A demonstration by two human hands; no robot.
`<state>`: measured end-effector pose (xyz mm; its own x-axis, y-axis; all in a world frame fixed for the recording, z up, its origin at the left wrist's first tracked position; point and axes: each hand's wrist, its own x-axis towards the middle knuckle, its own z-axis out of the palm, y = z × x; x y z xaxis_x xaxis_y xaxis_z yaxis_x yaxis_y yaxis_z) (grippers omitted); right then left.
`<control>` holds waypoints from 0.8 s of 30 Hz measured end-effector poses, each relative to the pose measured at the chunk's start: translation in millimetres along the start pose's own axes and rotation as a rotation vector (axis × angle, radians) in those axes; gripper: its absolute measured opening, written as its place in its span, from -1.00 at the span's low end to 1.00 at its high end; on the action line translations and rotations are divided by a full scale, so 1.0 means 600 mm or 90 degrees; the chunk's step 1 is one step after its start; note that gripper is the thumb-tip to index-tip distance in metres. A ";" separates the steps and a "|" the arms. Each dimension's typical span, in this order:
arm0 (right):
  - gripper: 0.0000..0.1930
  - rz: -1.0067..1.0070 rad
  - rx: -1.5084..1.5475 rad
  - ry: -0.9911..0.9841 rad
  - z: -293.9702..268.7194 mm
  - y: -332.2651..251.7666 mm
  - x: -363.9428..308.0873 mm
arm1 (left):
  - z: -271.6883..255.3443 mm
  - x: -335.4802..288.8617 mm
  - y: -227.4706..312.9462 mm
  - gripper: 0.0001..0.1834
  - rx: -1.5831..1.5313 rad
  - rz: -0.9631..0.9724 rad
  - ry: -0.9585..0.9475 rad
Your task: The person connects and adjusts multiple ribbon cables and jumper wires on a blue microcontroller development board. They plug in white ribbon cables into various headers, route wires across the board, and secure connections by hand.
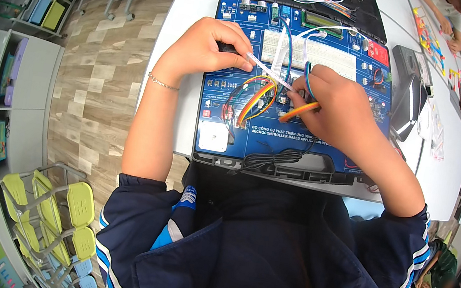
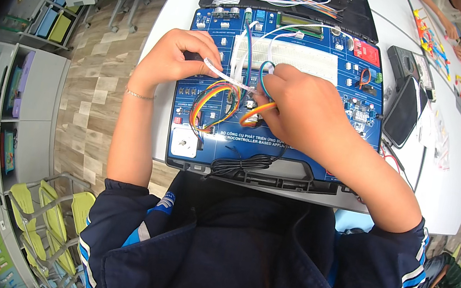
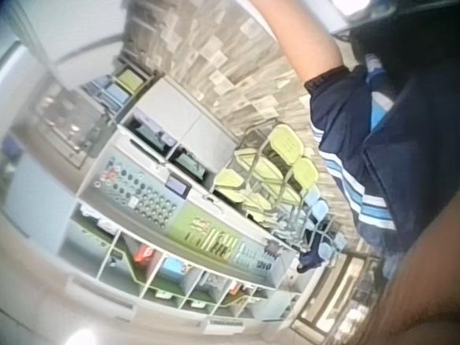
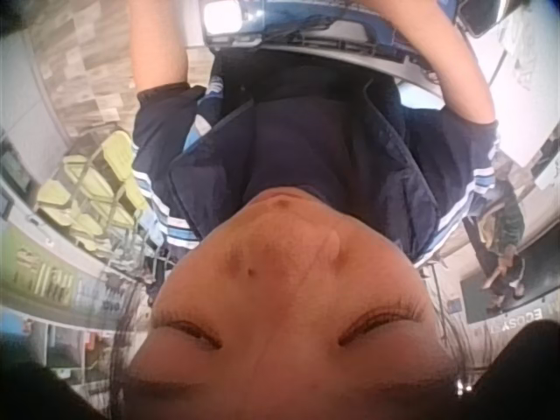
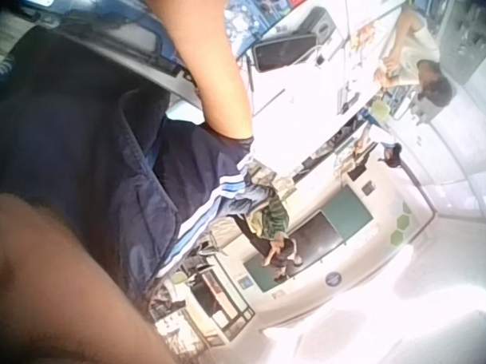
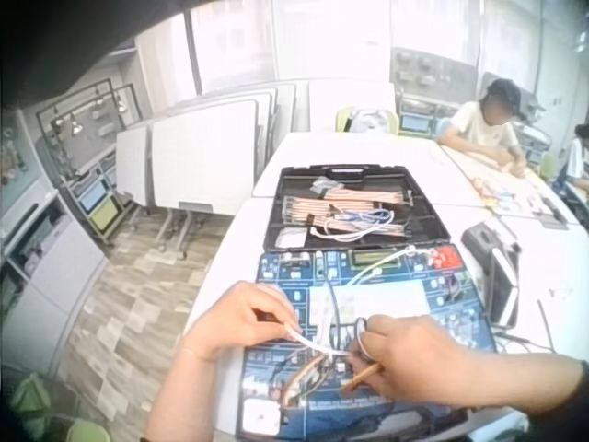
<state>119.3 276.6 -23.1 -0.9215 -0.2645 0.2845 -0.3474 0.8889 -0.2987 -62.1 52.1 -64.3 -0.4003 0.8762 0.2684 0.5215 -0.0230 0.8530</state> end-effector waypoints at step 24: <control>-0.87 0.084 -0.062 0.063 0.018 -0.021 0.000 | 0.002 0.001 -0.009 -0.87 0.009 0.026 0.018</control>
<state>121.6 261.1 -29.2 -0.9344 -0.1099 0.3390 -0.2022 0.9468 -0.2505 -64.2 53.4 -69.5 -0.3989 0.8610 0.3156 0.5489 -0.0515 0.8343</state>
